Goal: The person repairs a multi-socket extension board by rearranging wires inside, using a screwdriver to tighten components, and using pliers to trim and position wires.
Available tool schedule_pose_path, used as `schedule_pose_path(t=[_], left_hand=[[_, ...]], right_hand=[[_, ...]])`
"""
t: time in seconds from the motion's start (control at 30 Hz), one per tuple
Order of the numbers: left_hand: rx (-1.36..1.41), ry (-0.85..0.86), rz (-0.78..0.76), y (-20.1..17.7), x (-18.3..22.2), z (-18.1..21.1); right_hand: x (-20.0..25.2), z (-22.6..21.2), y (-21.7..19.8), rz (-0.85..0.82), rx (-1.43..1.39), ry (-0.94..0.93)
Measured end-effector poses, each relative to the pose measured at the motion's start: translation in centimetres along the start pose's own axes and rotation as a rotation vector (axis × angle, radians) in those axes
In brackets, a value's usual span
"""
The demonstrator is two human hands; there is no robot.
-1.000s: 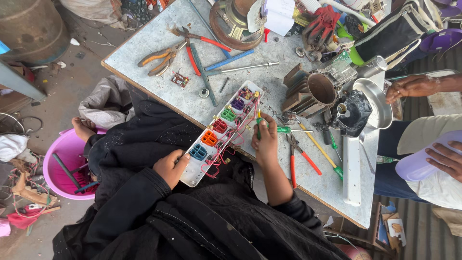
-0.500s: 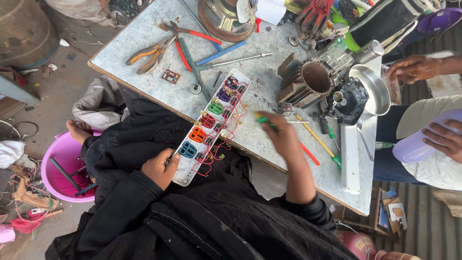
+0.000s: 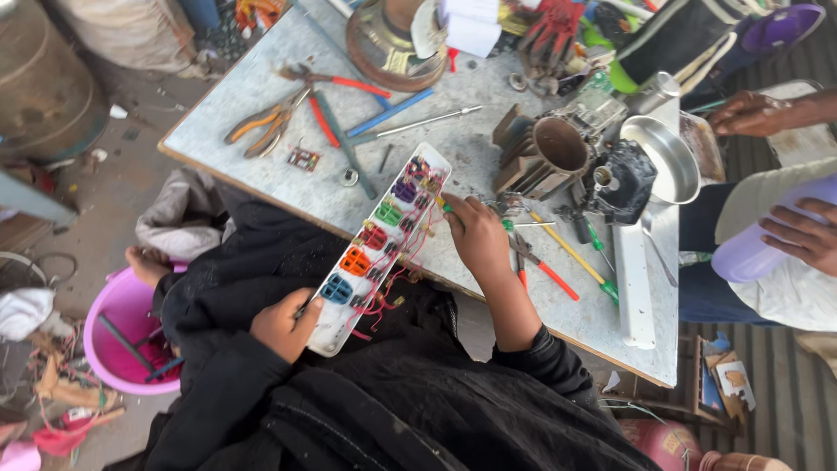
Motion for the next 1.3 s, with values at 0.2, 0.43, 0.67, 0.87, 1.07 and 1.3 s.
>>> schedule_pose_path(t=[0.2, 0.43, 0.67, 0.87, 1.07, 1.3], left_hand=[[0.094, -0.038, -0.097, -2.3, -1.2, -3.9], [0.334, -0.248, -0.155, -1.5, -2.3, -8.2], [0.575, -0.221, -0.08, 0.4, -2.2, -8.5], [0.405, -0.231, 0.017, 0.1, -0.8, -5.8], [0.263, -0.281, 0.004, -1.2, 0.0, -3.5], [0.401, -0.273, -0.025, -0.8, 0.0, -4.5]], right_hand=[[-0.1, 0.4, -1.0, 0.023, 0.238, -0.114], [-1.4, 0.3, -0.2, 0.095, 0.211, -0.257], [-3.9, 0.1, -1.3, 0.033, 0.161, -0.362], [-6.2, 0.4, -0.3, -0.106, 0.093, -0.413], [-7.6, 2.3, 1.3, -0.054, 0.195, -0.456], [-7.7, 4.0, 1.6, 0.015, 0.143, -0.433]])
Point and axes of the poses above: each hand's wrist, its own x-axis away from the middle knuckle, its own y-axis out of the palm, z = x × y, the point moved 1 cm from there along -x, towards the middle knuckle, and after that the axes turned 11 degrees about -y, right-handed, at the moved point
